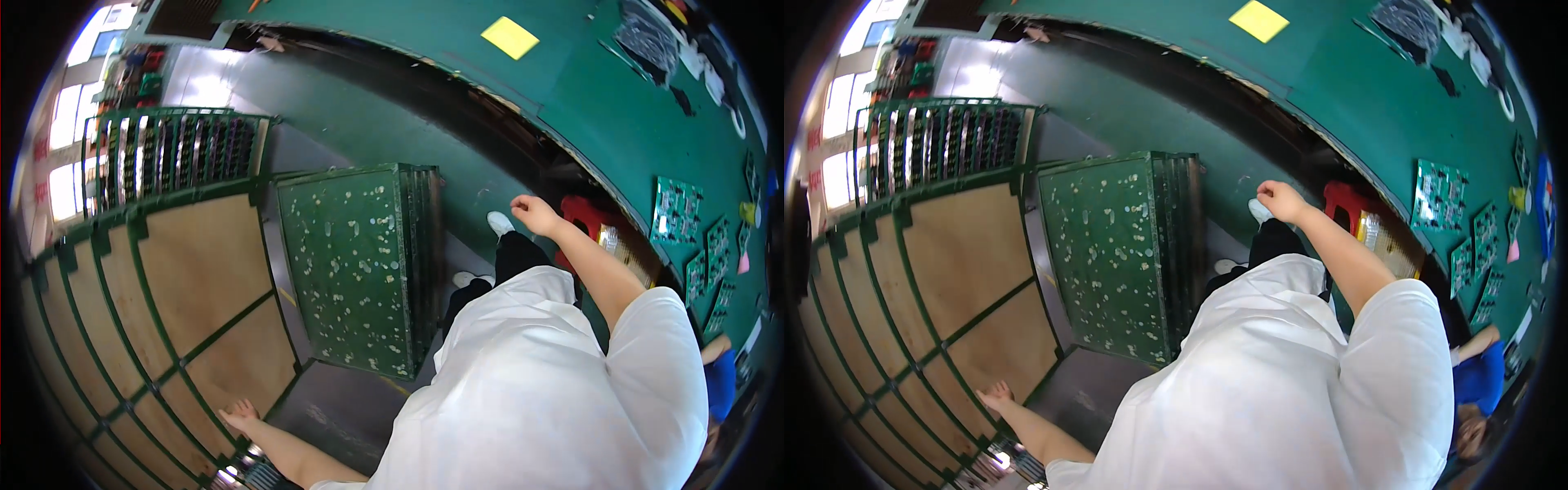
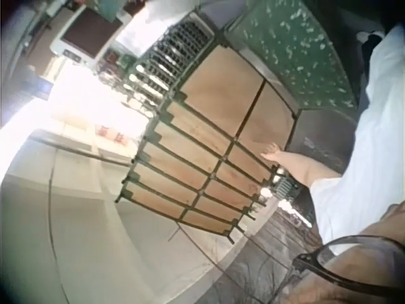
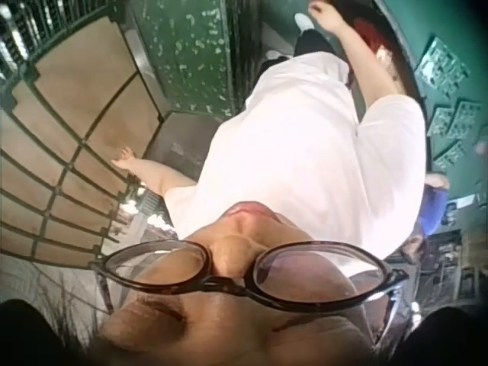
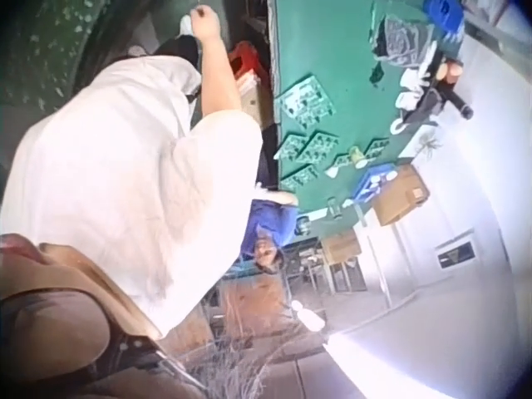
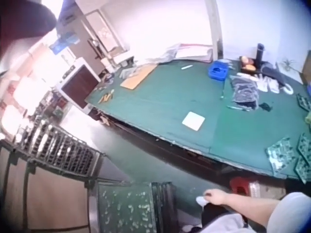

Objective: The person assembles small plastic components onto printed circuit boards by hand.

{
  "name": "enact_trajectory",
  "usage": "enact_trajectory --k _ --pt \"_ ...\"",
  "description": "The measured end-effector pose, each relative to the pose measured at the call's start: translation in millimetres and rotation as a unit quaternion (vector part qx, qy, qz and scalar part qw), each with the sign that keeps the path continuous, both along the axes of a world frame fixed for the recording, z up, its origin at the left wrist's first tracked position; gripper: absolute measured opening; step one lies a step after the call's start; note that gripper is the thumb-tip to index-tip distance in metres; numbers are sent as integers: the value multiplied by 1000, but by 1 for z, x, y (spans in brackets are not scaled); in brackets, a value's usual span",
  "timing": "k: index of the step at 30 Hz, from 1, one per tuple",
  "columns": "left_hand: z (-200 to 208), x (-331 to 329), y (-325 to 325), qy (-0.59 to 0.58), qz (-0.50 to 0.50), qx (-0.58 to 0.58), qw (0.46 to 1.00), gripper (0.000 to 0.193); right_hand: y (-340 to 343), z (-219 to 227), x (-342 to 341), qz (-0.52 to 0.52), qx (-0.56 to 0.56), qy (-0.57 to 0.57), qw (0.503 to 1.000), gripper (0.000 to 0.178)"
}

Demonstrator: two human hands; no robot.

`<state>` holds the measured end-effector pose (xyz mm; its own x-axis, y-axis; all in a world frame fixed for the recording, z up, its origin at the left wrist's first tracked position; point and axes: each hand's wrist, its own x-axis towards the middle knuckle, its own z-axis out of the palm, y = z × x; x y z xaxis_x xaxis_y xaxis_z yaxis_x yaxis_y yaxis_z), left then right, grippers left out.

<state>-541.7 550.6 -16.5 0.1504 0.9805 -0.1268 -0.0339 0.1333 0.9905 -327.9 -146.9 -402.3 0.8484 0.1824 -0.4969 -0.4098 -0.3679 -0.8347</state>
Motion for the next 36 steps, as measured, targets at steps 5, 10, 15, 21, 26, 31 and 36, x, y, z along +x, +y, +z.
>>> enact_trajectory --k 5,10,15,21,26,31,36 --pt "-62 43 27 396 32 19 917 60 -72 -53 -103 -99 -185 72 975 21" --pt "-246 88 -89 594 -446 363 563 30 -69 -105 -191 -207 -210 147 944 20" --pt "-379 102 -251 392 -741 454 302 47 34 -175 -185 -179 -158 158 958 20" --pt "-515 91 -271 414 -650 543 333 60 141 -316 -162 -183 -47 169 967 18" --pt "-529 79 -243 397 -641 595 277 53 201 -405 -161 -66 -46 107 991 16" --pt "-527 81 -238 362 -674 605 219 44 245 -481 -164 -144 -66 112 981 14" --pt "-524 75 -238 404 -659 598 211 30 264 -523 -138 -94 -46 72 992 11"
